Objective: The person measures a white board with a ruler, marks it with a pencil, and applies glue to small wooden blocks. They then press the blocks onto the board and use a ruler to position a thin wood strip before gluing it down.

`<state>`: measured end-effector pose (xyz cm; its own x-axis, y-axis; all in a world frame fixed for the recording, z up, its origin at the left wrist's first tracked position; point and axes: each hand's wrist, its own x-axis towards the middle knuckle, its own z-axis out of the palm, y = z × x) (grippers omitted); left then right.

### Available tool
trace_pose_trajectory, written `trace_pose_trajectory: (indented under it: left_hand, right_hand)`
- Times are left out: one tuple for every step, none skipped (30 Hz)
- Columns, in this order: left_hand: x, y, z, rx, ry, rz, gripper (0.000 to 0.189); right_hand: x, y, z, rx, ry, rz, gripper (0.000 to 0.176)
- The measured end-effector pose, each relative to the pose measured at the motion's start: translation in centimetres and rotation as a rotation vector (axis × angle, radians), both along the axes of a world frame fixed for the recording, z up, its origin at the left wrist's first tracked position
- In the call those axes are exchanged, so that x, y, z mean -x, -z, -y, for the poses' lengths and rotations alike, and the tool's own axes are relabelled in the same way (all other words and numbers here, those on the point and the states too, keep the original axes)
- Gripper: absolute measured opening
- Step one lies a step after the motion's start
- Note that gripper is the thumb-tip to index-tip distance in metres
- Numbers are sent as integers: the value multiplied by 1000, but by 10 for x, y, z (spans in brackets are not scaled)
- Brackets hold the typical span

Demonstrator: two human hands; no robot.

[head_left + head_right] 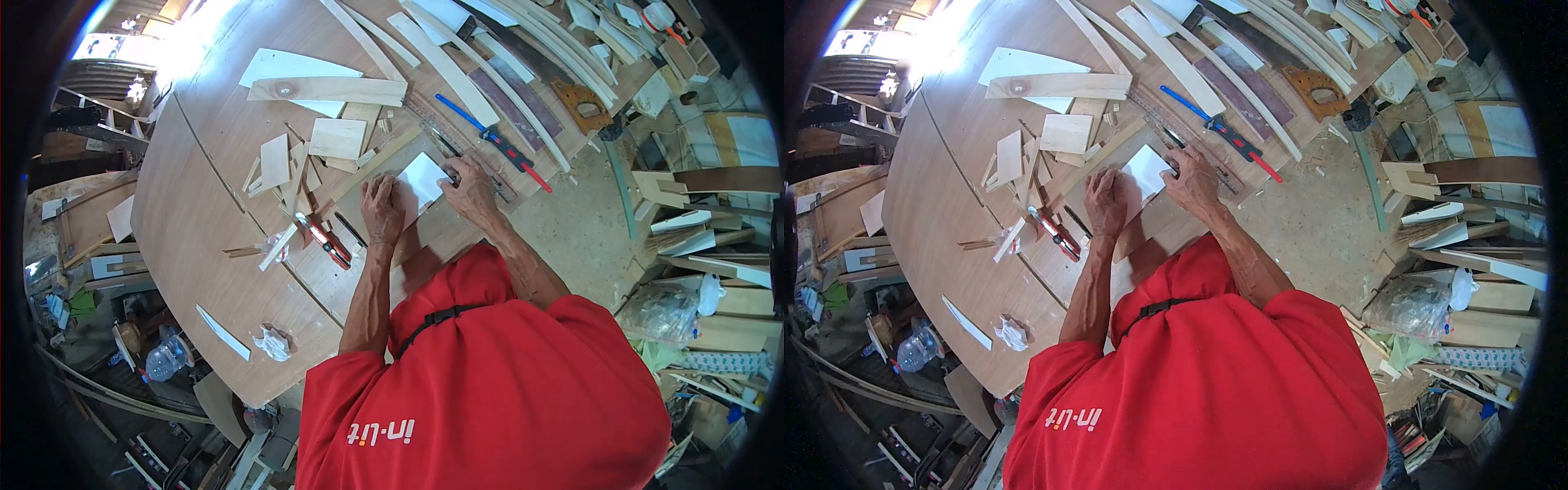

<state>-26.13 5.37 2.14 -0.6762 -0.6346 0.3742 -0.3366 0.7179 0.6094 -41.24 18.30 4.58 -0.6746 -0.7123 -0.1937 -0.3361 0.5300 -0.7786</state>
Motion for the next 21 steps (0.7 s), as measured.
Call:
trace_pose_trajectory:
  left_hand:
    - [0, 0, 0, 13, 4, 15, 23]
    - [-2, -1, -1, 14, 1, 12, 23]
    - [-6, -3, -4, -71, -26, 35, 33]
    - [-8, -6, -7, -155, -52, 56, 45]
    - [-13, -8, -8, -154, -54, 54, 45]
    - [-20, -12, -9, -75, -78, 102, 57]
    - [-25, -15, -10, 7, -102, 150, 71]
    - [-31, -19, -13, 8, -105, 147, 71]
    - [-34, -37, -17, -77, -134, 368, 79]
    - [-37, -49, -20, -165, -167, 590, 88]
    - [-37, -54, -19, -166, -179, 587, 88]
    - [-36, -57, -19, -169, -158, 639, 92]
    - [-35, -58, -20, -175, -135, 691, 96]
    - [-34, -56, -19, -178, -143, 686, 96]
    - [-32, -52, -17, -178, -156, 720, 99]
    - [-30, -50, -16, -178, -170, 754, 103]
    - [-29, -48, -14, -180, -177, 748, 103]
    - [-28, -48, -12, -197, -192, 734, 98]
    - [-26, -48, -11, -214, -206, 722, 94]
    - [-25, -48, -8, -216, -211, 718, 94]
    - [-25, -51, -4, -294, -149, 706, 81]
  right_hand:
    - [0, 0, 0, 5, 7, 20, 32]
    - [0, 0, 0, 5, 4, 18, 32]
    - [0, 1, -1, -3, -2, 9, 32]
    - [1, 1, 0, -9, -7, -3, 32]
    - [1, 2, 0, -9, -10, -5, 32]
    - [1, 2, -1, 14, 2, -1, 30]
    - [1, 2, 0, 39, 14, 0, 27]
    - [1, 2, 0, 40, 11, -2, 27]
    - [1, 2, 0, 34, 17, -3, 27]
    - [0, 2, 0, 28, 19, -2, 28]
    - [0, 3, 1, 30, 8, -3, 28]
    - [1, 5, 1, 38, -5, -26, 28]
    - [2, 6, -1, 44, -16, -49, 29]
    - [2, 8, -1, 44, -25, -53, 29]
    - [2, 9, -1, 54, -19, -60, 29]
    - [2, 10, 0, 64, -14, -66, 30]
    - [2, 11, 0, 66, -21, -71, 30]
    - [1, 11, 0, 73, -18, -59, 29]
    - [1, 10, -1, 79, -14, -47, 29]
    - [1, 10, -1, 80, -19, -50, 29]
    - [1, 9, -1, 76, -14, -34, 28]
